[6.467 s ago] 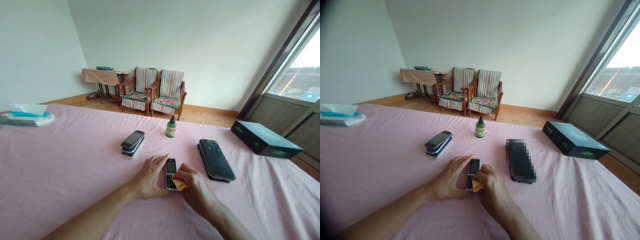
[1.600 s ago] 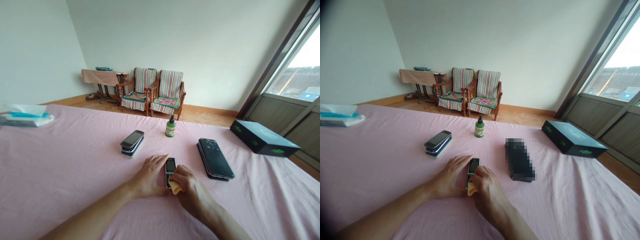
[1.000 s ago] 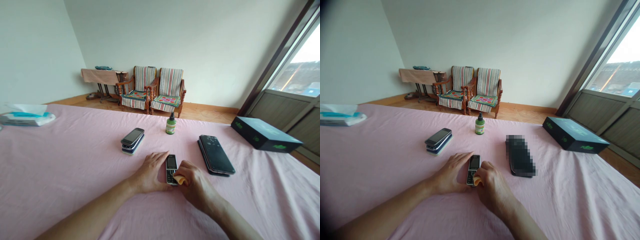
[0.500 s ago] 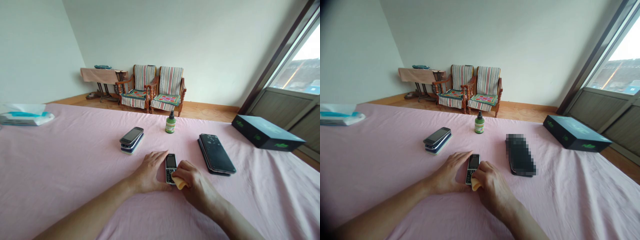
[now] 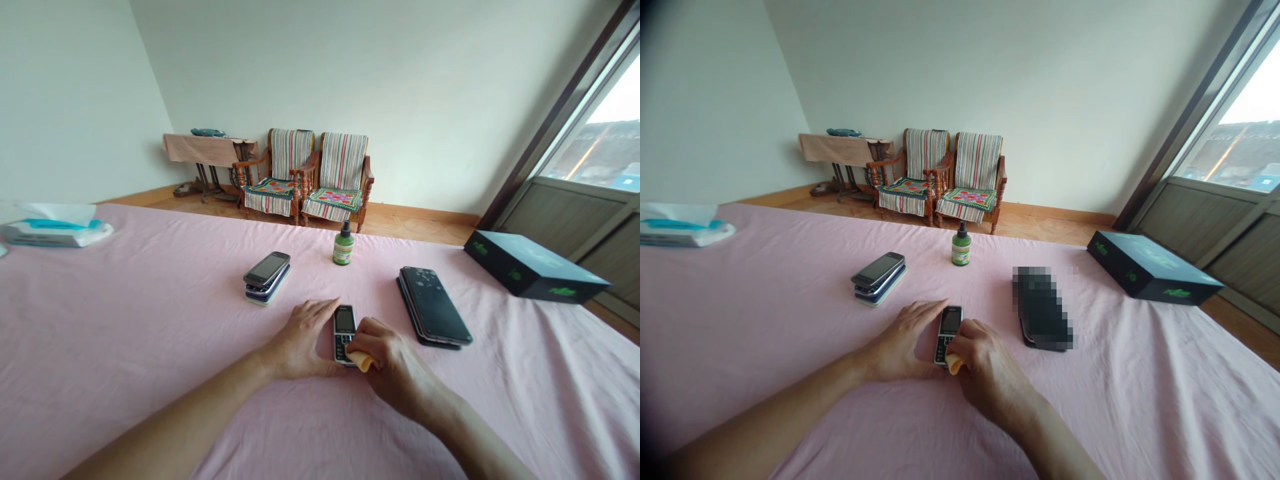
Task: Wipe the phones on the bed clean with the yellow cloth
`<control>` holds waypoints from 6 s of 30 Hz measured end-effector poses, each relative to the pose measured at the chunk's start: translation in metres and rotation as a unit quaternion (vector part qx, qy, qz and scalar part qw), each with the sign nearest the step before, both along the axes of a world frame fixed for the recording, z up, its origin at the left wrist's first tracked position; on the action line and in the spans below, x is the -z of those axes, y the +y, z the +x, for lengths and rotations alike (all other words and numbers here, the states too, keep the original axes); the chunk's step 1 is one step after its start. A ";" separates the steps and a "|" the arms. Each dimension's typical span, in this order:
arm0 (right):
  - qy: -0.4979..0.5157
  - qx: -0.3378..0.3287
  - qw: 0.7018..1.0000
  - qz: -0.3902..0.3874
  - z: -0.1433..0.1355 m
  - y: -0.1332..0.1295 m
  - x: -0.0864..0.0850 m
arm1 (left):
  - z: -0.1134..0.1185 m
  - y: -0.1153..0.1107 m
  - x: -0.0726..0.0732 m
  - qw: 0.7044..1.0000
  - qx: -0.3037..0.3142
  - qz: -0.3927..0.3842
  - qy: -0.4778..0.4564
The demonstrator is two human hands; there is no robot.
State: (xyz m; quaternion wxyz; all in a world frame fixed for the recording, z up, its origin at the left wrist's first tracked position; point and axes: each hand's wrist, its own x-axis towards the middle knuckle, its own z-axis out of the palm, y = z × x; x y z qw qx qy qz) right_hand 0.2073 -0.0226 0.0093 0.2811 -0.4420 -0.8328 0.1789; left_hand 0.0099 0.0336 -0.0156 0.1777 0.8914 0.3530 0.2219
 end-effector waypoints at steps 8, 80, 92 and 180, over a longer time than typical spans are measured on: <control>0.025 -0.008 1.000 -0.006 0.000 -0.001 0.001 | 0.001 0.002 -0.003 1.000 0.006 -0.018 0.004; -0.016 -0.092 0.995 -0.030 0.010 -0.003 -0.007 | -0.004 0.005 -0.006 0.998 0.013 -0.055 0.007; -0.043 -0.092 0.994 -0.036 0.006 -0.004 -0.012 | -0.004 0.007 -0.002 0.999 0.011 -0.045 0.009; 0.004 -0.019 1.000 0.012 0.000 0.002 -0.001 | 0.000 0.004 0.000 1.000 0.022 -0.005 0.003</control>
